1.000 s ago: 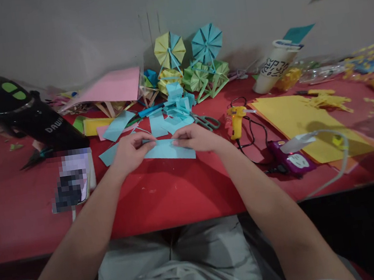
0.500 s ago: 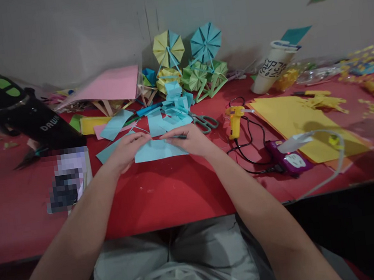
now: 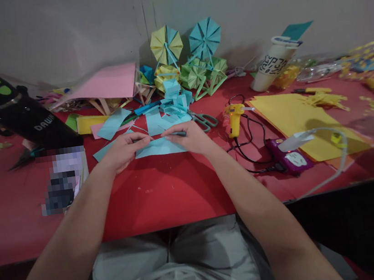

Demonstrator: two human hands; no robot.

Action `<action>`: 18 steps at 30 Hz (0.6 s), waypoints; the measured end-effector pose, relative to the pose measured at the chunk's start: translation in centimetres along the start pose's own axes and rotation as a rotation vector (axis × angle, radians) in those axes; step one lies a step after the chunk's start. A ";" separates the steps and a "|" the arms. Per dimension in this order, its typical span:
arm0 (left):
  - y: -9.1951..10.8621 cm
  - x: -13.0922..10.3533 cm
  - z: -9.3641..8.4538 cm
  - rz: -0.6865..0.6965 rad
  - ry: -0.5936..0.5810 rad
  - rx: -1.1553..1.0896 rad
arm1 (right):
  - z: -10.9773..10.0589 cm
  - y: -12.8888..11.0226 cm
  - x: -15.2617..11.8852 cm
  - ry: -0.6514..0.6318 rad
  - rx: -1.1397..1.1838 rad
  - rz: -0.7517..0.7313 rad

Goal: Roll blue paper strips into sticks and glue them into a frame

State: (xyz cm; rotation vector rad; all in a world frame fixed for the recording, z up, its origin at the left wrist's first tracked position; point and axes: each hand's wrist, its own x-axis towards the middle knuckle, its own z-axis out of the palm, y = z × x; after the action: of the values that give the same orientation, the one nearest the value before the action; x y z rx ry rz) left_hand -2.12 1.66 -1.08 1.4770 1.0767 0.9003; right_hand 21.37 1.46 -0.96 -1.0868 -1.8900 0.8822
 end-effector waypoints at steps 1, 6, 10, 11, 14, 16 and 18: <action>-0.1 0.0 0.0 0.010 0.014 -0.006 | 0.0 0.0 0.0 0.008 -0.004 -0.001; -0.5 0.3 0.0 0.075 0.135 0.018 | -0.1 -0.1 0.1 0.036 0.006 0.002; -0.7 0.6 -0.3 0.154 0.181 0.109 | -0.1 -0.1 0.2 0.035 0.014 0.007; -0.7 0.6 -0.4 0.169 0.178 0.113 | -0.1 -0.1 0.2 0.037 0.015 0.008; -0.8 0.7 -0.6 0.184 0.146 0.070 | -0.1 -0.1 0.1 0.044 0.013 0.006; -0.8 0.6 -0.5 0.158 0.126 0.030 | -0.1 -0.1 0.1 0.058 0.010 0.002; -0.8 0.5 -0.2 0.123 0.119 0.040 | -0.1 -0.1 0.1 0.065 0.010 -0.006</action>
State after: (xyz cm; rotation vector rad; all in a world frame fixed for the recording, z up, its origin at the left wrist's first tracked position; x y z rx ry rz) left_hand -2.27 2.25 -1.87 1.5518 1.1057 1.0699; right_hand 21.41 1.54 -0.84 -1.0905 -1.8330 0.8419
